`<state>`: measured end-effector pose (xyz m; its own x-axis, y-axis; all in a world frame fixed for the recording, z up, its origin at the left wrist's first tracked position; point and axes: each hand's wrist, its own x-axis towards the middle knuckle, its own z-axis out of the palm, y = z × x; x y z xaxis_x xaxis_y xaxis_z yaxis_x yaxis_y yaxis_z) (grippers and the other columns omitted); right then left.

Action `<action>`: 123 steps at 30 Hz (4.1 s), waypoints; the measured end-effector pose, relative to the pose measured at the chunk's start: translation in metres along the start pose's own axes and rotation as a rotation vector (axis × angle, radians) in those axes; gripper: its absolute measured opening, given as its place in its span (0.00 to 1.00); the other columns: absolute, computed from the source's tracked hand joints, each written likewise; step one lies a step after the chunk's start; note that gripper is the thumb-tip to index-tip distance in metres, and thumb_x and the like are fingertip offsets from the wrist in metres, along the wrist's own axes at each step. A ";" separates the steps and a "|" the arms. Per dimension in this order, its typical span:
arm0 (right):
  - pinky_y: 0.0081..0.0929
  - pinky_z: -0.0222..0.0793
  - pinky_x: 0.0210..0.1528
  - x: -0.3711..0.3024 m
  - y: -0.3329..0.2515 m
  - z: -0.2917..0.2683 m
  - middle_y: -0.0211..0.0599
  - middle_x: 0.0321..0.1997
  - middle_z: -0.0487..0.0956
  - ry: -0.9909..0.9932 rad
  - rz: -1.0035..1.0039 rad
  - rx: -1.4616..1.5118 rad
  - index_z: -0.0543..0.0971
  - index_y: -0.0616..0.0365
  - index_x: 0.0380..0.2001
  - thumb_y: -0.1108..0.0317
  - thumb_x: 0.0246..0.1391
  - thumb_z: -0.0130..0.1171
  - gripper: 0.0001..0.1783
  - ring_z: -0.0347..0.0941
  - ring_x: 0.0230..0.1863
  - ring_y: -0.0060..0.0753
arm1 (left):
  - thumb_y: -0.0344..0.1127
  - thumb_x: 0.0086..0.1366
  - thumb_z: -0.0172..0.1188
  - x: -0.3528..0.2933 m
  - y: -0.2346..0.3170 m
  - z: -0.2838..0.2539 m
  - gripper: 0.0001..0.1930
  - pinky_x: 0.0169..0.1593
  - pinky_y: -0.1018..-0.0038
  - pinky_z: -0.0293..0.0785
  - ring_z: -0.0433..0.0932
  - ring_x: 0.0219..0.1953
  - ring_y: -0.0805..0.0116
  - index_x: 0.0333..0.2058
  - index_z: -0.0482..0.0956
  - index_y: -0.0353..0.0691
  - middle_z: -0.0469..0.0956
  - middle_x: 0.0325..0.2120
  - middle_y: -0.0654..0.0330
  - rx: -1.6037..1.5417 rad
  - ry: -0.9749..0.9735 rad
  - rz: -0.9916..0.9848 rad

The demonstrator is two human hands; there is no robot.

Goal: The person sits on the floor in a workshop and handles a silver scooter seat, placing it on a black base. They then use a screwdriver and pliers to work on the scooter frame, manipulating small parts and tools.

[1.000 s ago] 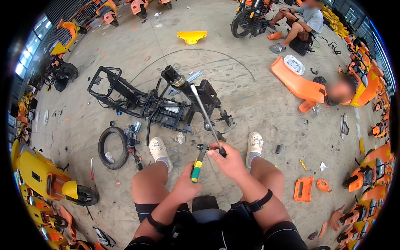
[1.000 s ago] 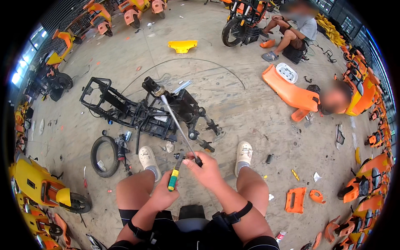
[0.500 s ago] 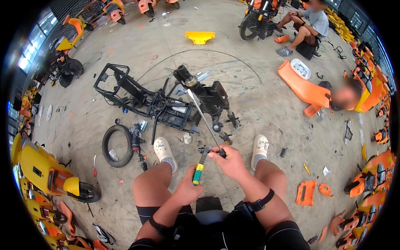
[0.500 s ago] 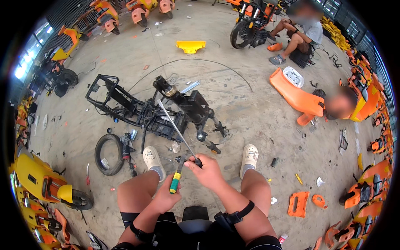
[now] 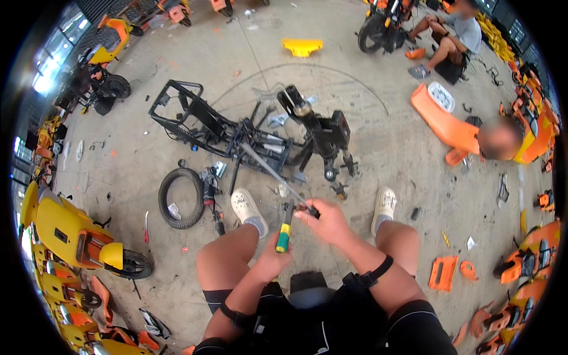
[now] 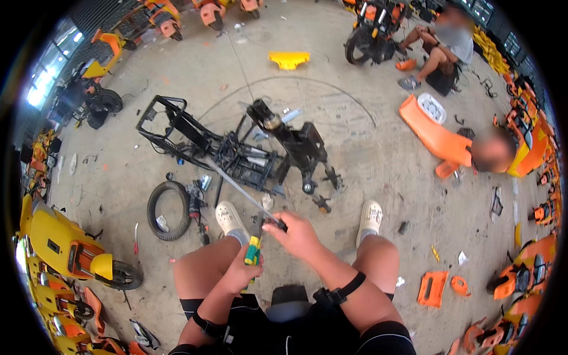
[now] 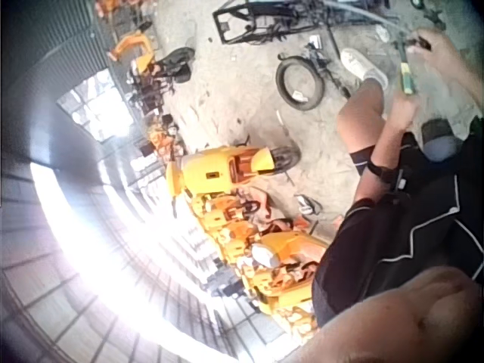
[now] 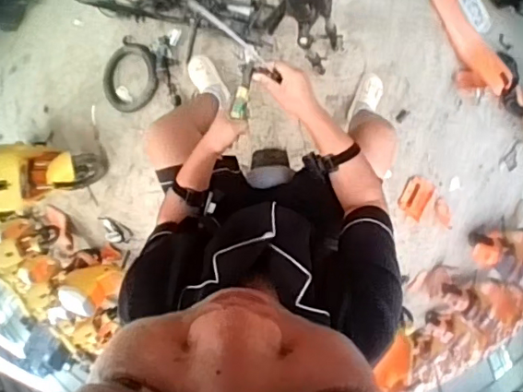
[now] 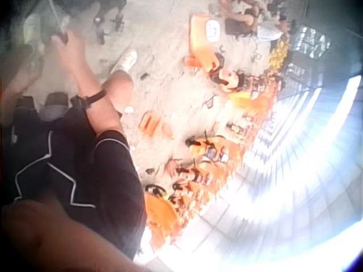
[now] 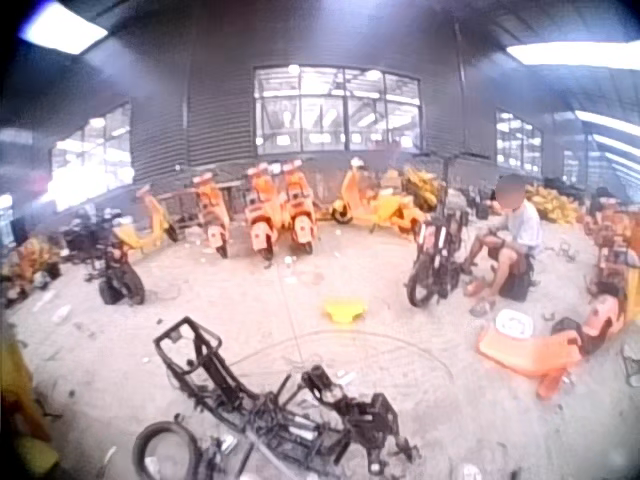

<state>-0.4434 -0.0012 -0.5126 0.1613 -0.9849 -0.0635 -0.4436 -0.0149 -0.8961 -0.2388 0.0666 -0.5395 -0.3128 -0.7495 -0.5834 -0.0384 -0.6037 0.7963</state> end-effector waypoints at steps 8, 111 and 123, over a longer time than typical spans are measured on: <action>0.24 0.72 0.36 0.002 0.021 -0.021 0.37 0.32 0.81 0.035 0.158 0.203 0.80 0.63 0.43 0.54 0.55 0.68 0.23 0.73 0.30 0.23 | 0.22 0.55 0.56 0.006 0.007 0.004 0.30 0.39 0.77 0.70 0.71 0.36 0.75 0.59 0.63 0.39 0.71 0.38 0.63 0.063 0.009 0.035; 0.20 0.59 0.22 -0.024 0.012 -0.011 0.22 0.20 0.71 -0.177 0.340 0.371 0.81 0.60 0.40 0.58 0.58 0.66 0.16 0.62 0.19 0.14 | 0.28 0.53 0.59 -0.023 -0.012 0.018 0.38 0.41 0.72 0.72 0.73 0.39 0.68 0.64 0.58 0.39 0.72 0.40 0.58 0.241 0.047 0.023; 0.24 0.66 0.32 -0.020 0.015 -0.016 0.25 0.25 0.77 -0.168 0.376 0.340 0.80 0.60 0.37 0.58 0.57 0.66 0.15 0.67 0.26 0.18 | 0.28 0.53 0.58 -0.012 -0.014 0.024 0.37 0.40 0.71 0.72 0.73 0.37 0.67 0.64 0.58 0.38 0.73 0.40 0.57 0.227 0.052 0.048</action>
<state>-0.4677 0.0150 -0.5176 0.1974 -0.8698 -0.4522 -0.1920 0.4180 -0.8879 -0.2568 0.0906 -0.5397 -0.2702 -0.7925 -0.5467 -0.2386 -0.4950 0.8355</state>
